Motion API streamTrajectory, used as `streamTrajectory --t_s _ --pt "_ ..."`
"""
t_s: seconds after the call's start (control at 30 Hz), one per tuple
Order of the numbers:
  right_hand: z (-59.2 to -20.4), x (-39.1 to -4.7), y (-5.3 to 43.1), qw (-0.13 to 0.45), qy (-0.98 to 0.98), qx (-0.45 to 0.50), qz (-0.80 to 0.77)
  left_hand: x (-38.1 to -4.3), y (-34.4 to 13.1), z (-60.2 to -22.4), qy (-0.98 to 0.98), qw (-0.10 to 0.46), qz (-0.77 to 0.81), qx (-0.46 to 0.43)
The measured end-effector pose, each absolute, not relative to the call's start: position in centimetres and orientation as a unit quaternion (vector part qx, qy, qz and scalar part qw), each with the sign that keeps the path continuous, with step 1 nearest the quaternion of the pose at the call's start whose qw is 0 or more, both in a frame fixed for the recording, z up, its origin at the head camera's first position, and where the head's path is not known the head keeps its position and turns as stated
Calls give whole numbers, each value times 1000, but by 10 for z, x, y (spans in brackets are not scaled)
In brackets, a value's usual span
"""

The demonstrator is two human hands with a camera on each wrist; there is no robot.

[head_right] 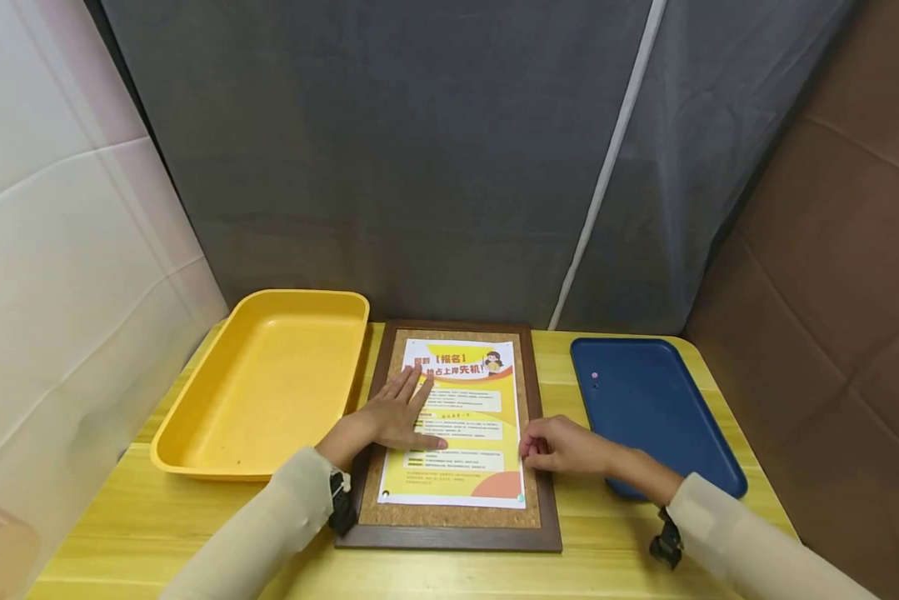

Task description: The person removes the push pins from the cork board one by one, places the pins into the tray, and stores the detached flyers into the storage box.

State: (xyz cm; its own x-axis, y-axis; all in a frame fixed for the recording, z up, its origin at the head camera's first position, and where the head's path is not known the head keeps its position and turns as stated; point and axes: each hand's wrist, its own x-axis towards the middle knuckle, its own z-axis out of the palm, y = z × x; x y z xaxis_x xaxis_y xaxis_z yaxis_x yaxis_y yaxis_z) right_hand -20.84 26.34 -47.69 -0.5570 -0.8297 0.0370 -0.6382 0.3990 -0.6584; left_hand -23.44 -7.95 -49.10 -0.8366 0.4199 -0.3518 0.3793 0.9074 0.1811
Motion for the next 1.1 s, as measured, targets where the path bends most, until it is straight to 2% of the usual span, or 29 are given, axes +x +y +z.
streamTrajectory --t_s 0.33,0.63,1.1 --pt "-480 -195 255 158 814 -467 -306 -235 -79 -491 957 198 50 208" --pt "-481 -185 252 189 812 -460 -305 -234 -80 -489 956 198 55 208" --pt "-486 -180 249 162 818 -470 -288 -234 -80 -488 957 196 53 209"
